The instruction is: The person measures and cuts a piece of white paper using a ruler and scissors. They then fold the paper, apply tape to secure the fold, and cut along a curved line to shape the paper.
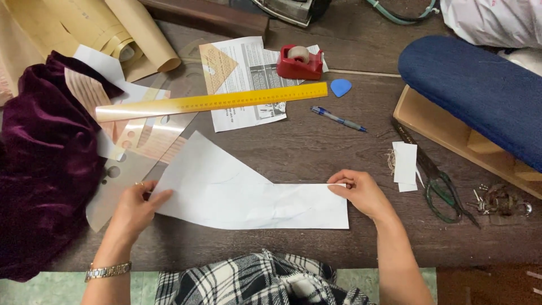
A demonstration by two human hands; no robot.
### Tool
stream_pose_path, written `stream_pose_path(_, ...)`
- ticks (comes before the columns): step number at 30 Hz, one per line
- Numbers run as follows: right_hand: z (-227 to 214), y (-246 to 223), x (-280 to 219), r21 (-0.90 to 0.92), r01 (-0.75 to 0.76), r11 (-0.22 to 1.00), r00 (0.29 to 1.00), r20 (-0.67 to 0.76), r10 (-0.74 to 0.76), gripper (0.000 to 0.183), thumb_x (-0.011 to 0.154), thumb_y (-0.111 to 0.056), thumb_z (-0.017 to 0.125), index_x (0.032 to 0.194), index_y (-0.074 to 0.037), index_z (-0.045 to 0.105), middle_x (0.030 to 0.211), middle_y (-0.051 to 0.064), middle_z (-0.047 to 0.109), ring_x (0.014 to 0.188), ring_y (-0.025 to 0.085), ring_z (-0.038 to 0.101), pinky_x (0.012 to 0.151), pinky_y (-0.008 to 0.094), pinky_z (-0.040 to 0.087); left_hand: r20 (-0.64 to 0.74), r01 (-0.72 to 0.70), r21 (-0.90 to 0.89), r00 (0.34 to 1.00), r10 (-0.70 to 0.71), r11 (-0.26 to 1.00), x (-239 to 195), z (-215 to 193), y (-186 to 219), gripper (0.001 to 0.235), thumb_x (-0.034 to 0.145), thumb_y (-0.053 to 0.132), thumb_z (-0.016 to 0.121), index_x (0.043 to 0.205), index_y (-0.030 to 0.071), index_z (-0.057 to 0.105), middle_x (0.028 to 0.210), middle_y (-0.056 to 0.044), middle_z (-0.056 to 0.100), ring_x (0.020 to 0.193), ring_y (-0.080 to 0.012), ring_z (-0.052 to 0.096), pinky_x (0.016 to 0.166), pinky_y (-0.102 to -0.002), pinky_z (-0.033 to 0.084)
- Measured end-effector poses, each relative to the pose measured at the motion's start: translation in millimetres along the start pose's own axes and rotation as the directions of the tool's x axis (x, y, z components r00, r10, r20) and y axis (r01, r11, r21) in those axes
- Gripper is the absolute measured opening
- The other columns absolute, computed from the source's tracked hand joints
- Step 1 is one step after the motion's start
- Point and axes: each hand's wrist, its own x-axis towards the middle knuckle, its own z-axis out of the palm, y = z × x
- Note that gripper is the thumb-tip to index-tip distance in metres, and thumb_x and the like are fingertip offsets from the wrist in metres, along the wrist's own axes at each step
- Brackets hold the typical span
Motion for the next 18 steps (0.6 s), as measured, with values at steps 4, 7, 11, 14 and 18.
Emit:
stream_pose_path(4,-0.8,0.5,-3.4,0.01,-0.011,1.0,0.999,-0.03,0.011,0.018,0.079,-0.006,0.074,0.096,-0.002,0.074,0.079,0.009,0.074,0.071,0.012,0.048,0.064,0.024,0.045,-0.029,-0.186,0.211,0.98,0.197,0.96,15.2,-2.8,39.2,0.034,0.082,0.02,0.074,0.105,-0.005,0.07,0.089,-0.029,0.065,0.086,-0.0467,0.063,0.076,-0.051,0.047)
stream_pose_path(7,5.4,17.1,9.5,0.034,0.028,0.999,0.998,-0.063,-0.026,0.018,0.084,-0.013,0.074,0.098,-0.002,0.073,0.08,0.014,0.075,0.067,0.015,0.054,0.061,0.029,0.049,-0.117,-0.387,0.456,0.866,0.485,0.801,40.9,-4.3,69.2,0.036,0.085,0.032,0.074,0.106,0.003,0.068,0.089,-0.024,0.063,0.089,-0.0485,0.062,0.081,-0.053,0.048)
stream_pose_path(11,19.7,31.7,18.9,-0.019,0.018,1.0,0.972,-0.235,-0.022,0.019,0.087,-0.019,0.071,0.103,-0.008,0.069,0.087,0.01,0.073,0.068,0.017,0.065,0.059,0.029,0.054,-0.277,-0.603,0.491,0.576,0.769,0.628,42.0,22.3,119.1,0.048,0.082,0.0,0.075,0.128,-0.002,0.061,0.116,-0.026,0.049,0.105,-0.0488,0.054,0.092,-0.053,0.045)
stream_pose_path(14,34.7,16.8,17.2,-0.264,0.142,0.954,0.899,-0.369,-0.236,0.021,0.092,-0.021,0.064,0.112,-0.012,0.067,0.102,0.009,0.07,0.089,0.024,0.065,0.079,0.036,0.05,-0.149,-0.646,0.53,0.566,0.811,0.549,42.0,67.5,118.1,0.051,0.083,0.003,0.07,0.132,-0.001,0.056,0.125,-0.028,0.049,0.113,-0.0494,0.054,0.094,-0.058,0.045)
stream_pose_path(18,82.7,-20.9,6.9,-0.241,0.438,0.866,0.858,-0.177,-0.483,0.042,0.099,-0.01,0.041,0.139,0.004,0.044,0.14,0.031,0.043,0.137,0.047,0.025,0.113,0.056,0.007,0.186,-0.651,0.557,0.703,0.687,0.516,15.5,113.4,111.4,0.053,0.095,0.018,0.05,0.145,0.005,0.04,0.147,-0.025,0.037,0.138,-0.0441,0.031,0.106,-0.069,0.022)
